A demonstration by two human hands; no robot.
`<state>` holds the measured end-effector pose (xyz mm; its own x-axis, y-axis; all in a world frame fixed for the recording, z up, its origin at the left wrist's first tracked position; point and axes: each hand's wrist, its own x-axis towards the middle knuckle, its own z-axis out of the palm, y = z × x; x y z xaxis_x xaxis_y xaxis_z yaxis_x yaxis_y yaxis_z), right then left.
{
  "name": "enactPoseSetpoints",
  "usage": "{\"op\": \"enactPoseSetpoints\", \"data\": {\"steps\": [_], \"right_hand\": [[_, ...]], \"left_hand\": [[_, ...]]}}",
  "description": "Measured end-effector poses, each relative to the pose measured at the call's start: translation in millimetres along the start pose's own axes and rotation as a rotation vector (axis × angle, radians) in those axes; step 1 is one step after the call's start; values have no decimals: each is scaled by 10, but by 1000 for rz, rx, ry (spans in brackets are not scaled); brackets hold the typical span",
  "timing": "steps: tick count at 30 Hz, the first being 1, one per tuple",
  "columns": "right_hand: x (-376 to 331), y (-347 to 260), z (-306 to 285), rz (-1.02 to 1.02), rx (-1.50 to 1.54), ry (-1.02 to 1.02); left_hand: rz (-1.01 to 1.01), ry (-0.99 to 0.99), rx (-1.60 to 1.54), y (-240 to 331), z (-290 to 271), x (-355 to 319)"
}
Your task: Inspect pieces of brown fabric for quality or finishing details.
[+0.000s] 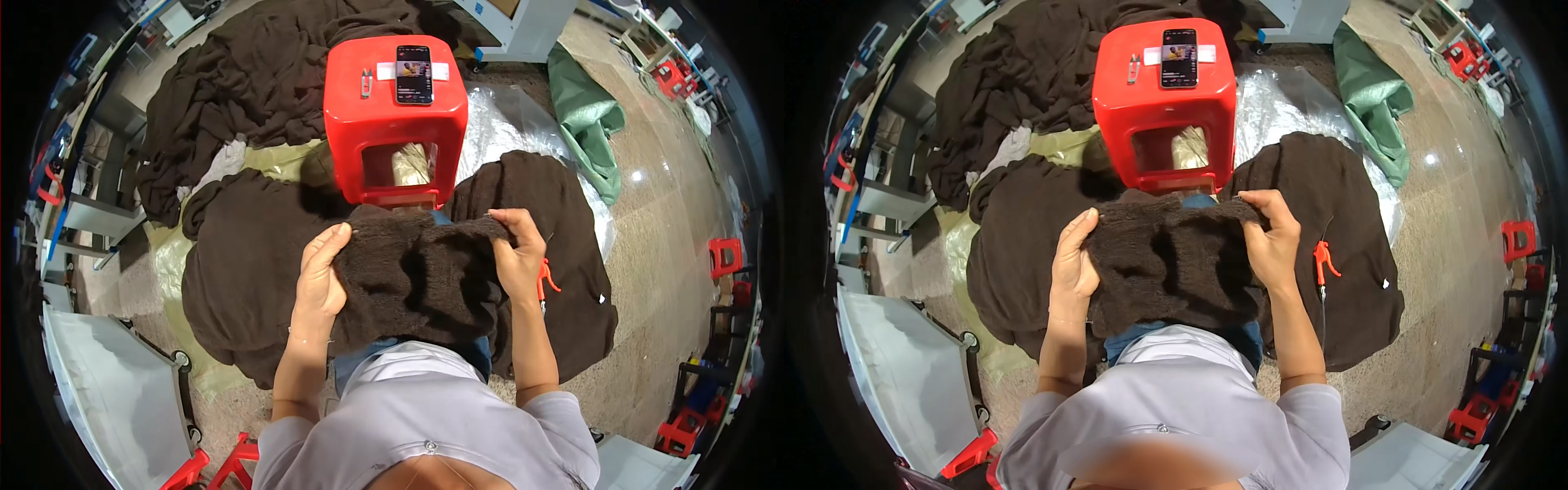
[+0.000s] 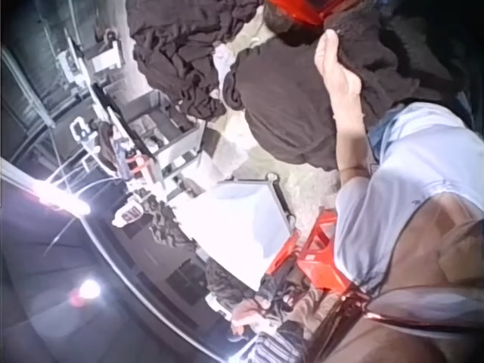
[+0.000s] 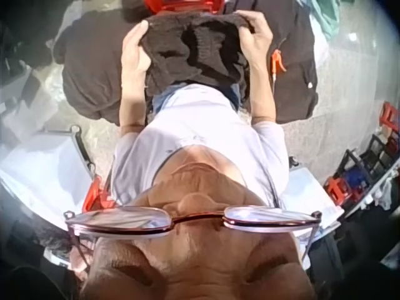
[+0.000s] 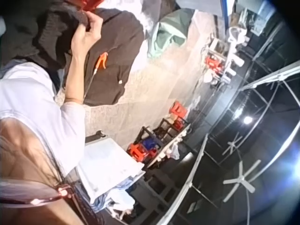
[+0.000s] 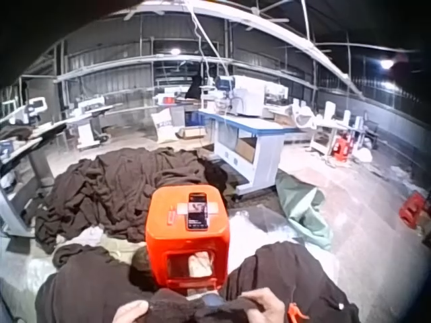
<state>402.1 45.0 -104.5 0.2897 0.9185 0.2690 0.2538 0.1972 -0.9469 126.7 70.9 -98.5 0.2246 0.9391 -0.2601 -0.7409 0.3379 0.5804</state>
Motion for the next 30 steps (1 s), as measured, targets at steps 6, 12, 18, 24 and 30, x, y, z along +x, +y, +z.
{"op": "enactPoseSetpoints", "data": {"steps": [6,12,18,24,30], "right_hand": [[-130,-394,151,-345,-62,-99],[-149,-567,510,-616,-100,-204],[-99,-584,552,-708,-96,-220],[-110,-639,483,-464,-70,-320],[-148,-593,557,-693,-181,-243]], "left_hand": [[96,-34,231,-144,197,-31],[160,-114,373,-244,300,-59],[141,-133,433,-198,334,-69],[139,-123,428,-229,293,-101],[153,-143,428,-210,279,-106]]}}
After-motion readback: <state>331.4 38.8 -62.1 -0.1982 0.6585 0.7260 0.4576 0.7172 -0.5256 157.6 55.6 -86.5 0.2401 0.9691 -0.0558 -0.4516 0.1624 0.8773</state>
